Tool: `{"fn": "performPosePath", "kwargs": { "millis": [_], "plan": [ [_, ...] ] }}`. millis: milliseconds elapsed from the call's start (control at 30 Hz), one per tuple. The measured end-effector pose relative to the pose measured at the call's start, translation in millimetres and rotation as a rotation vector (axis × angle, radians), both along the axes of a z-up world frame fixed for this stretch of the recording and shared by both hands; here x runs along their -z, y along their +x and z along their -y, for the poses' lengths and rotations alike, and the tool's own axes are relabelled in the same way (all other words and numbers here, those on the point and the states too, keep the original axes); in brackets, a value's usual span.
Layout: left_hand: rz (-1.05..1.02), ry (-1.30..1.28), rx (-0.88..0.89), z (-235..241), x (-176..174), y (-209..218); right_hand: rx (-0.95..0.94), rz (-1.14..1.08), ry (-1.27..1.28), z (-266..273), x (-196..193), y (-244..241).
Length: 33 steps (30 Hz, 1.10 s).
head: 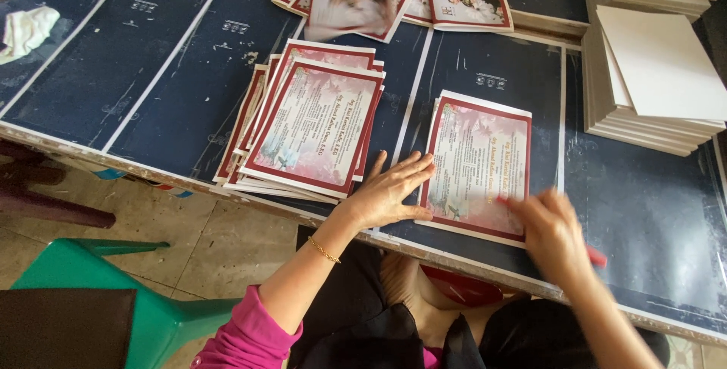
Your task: Folding printed cards and paper sheets by hand and using a creasing tool to sharpen the folds.
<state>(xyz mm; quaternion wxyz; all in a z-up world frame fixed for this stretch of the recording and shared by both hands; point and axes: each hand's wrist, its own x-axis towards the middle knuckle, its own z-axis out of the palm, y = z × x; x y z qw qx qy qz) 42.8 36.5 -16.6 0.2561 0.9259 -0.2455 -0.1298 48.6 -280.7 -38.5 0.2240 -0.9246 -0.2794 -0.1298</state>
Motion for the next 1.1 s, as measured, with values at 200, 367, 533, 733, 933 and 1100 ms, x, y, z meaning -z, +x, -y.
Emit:
{"fn": "performPosePath", "kwargs": {
  "millis": [200, 367, 533, 733, 933, 1100],
  "plan": [
    [0.070, -0.029, -0.021, -2, 15, -1, 0.238, 0.006, -0.044, -11, 27, 144],
    [0.039, -0.035, -0.020, -3, -1, -3, 0.107, 0.145, 0.041, -140, 21, 160],
    [0.105, 0.054, -0.010, -4, -11, -6, -0.053, 0.156, 0.051, -186, 23, 145],
    [0.055, 0.088, -0.017, 2, -1, -2, 0.227, 0.094, -0.047, -54, 43, 200],
    [0.049, 0.117, -0.011, 4, 5, 2, 0.153, 0.044, -0.005, -6, 39, 133],
    [0.038, 0.130, -0.014, 6, -4, 2, -0.115, 0.053, 0.034, -22, 6, -3]
  ]
}}
